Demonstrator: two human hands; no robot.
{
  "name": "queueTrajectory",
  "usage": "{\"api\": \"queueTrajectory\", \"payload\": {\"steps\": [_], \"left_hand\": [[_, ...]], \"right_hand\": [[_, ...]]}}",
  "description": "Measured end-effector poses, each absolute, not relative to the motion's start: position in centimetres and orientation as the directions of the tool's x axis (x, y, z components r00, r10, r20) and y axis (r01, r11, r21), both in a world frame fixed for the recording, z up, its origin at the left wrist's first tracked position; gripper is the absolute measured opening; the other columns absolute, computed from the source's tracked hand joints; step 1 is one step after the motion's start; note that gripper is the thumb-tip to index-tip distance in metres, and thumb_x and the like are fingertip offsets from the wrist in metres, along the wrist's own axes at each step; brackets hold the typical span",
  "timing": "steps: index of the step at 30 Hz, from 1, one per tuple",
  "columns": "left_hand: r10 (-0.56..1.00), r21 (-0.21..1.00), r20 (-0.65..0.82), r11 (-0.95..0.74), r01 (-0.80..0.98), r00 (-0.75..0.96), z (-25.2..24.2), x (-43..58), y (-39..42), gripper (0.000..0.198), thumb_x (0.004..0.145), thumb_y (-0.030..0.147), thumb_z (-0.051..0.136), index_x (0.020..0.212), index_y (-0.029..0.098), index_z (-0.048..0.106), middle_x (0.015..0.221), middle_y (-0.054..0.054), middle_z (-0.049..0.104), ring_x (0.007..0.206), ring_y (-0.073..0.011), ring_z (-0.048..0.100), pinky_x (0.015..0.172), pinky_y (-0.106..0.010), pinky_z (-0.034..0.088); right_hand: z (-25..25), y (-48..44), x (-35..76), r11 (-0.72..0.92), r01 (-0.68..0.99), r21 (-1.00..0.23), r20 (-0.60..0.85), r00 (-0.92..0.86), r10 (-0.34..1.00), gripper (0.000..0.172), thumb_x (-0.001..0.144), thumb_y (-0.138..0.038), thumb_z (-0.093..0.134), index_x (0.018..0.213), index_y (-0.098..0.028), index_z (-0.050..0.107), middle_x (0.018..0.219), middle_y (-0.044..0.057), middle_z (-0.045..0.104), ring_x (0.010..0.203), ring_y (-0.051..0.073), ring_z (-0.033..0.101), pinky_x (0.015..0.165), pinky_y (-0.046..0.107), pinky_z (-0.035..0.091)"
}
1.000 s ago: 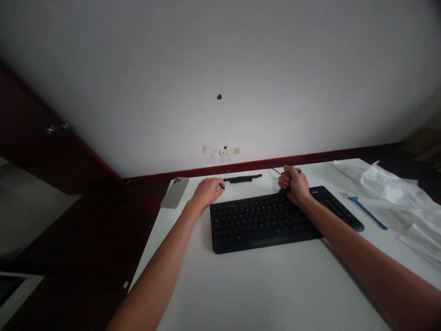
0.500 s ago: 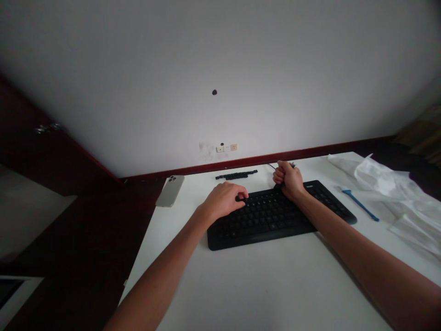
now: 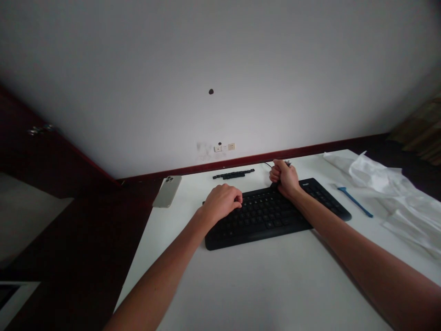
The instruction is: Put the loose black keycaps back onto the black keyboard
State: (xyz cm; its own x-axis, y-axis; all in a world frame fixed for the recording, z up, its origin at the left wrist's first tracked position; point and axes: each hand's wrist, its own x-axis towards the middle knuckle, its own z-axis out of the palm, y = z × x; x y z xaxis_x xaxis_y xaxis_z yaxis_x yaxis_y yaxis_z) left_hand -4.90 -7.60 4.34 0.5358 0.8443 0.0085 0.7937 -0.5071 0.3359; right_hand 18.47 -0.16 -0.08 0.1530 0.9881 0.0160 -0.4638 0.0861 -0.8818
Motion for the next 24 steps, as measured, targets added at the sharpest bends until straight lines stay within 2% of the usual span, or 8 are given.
{"api": "queueTrajectory", "payload": {"steps": [13, 24], "left_hand": [[0.82, 0.195, -0.026, -0.557, 0.807, 0.572, 5.3, -4.9, -7.9, 0.011, 0.091, 0.022, 0.073, 0.093, 0.022, 0.084, 0.091, -0.007, 0.08, 0.086, -0.0254, 0.074, 0.081, -0.037, 0.055], [0.8, 0.185, -0.026, -0.586, 0.789, 0.6, 5.5, -5.0, -8.0, 0.013, 0.093, 0.02, 0.07, 0.093, 0.023, 0.082, 0.091, -0.005, 0.08, 0.087, -0.0238, 0.073, 0.08, -0.035, 0.054]], "right_hand": [[0.3, -0.3, 18.3, 0.093, -0.453, -0.887, 0.022, 0.159, 0.987, 0.05, 0.076, -0.031, 0.077, 0.059, -0.023, 0.03, 0.052, -0.01, 0.022, 0.042, 0.005, 0.02, 0.033, 0.02, 0.021], [0.3, -0.3, 18.3, 0.095, -0.449, -0.889, 0.019, 0.17, 0.985, 0.048, 0.078, -0.028, 0.073, 0.057, -0.024, 0.03, 0.05, -0.01, 0.022, 0.042, 0.005, 0.021, 0.034, 0.02, 0.021]]}}
